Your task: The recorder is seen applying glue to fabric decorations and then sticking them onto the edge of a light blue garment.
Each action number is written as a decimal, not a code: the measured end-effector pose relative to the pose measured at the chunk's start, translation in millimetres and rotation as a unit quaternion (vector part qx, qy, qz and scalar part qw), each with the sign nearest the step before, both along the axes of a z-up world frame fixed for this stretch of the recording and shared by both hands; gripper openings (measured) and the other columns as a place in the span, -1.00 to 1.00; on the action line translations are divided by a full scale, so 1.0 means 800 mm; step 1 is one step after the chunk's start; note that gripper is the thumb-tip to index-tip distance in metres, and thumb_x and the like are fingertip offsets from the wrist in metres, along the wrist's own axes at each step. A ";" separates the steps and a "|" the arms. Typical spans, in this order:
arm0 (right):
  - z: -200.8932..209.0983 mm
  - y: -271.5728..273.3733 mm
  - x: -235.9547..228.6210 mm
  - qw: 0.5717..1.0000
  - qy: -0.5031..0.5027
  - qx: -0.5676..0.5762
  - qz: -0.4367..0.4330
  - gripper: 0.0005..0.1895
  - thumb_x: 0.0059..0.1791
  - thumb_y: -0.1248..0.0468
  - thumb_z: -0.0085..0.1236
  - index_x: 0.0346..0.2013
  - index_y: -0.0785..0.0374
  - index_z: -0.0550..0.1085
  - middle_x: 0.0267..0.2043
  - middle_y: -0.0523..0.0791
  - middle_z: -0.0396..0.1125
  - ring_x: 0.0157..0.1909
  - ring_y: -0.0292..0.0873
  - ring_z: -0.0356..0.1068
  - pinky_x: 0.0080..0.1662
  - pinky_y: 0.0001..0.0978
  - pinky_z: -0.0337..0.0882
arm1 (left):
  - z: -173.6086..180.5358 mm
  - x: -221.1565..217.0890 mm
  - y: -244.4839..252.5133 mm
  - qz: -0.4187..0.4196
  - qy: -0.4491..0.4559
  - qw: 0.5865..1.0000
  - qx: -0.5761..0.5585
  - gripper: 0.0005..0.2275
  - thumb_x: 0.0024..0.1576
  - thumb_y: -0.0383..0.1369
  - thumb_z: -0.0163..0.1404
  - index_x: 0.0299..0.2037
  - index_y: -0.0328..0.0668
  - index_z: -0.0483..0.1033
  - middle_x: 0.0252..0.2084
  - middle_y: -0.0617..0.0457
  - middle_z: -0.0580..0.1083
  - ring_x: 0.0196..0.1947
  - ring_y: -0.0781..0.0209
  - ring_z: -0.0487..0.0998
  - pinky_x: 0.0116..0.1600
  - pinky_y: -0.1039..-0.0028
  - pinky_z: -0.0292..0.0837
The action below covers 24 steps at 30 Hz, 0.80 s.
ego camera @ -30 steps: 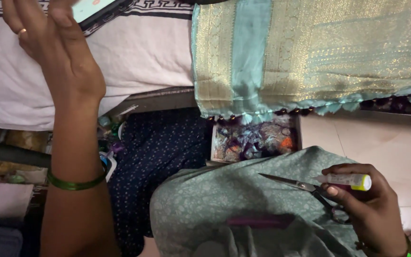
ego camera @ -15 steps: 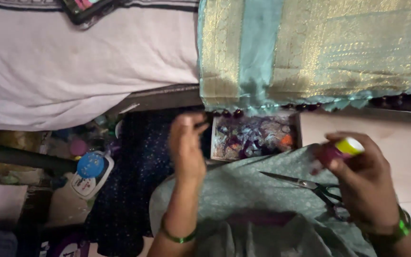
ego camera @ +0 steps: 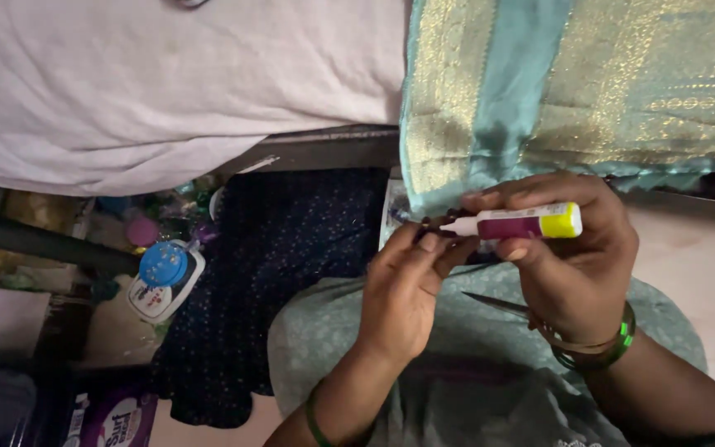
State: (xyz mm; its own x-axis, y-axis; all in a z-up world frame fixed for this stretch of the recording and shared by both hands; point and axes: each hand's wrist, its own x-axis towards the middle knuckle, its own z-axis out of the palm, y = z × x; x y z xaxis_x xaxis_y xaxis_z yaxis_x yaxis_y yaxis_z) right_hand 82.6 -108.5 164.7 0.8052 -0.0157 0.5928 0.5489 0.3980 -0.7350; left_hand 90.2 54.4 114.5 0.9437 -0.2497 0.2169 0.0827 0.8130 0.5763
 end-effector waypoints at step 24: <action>-0.004 -0.003 0.002 0.990 -0.042 -0.104 -0.090 -0.77 0.07 0.43 0.32 -0.05 0.41 0.45 -0.05 0.01 0.45 0.09 -0.04 0.54 0.28 -0.07 0.57 | 0.015 -0.010 -0.004 -0.001 -0.050 0.998 0.050 -0.71 0.45 -0.41 -0.18 0.19 -0.58 0.42 0.16 -0.26 0.50 0.20 -0.08 0.54 0.45 0.13 0.40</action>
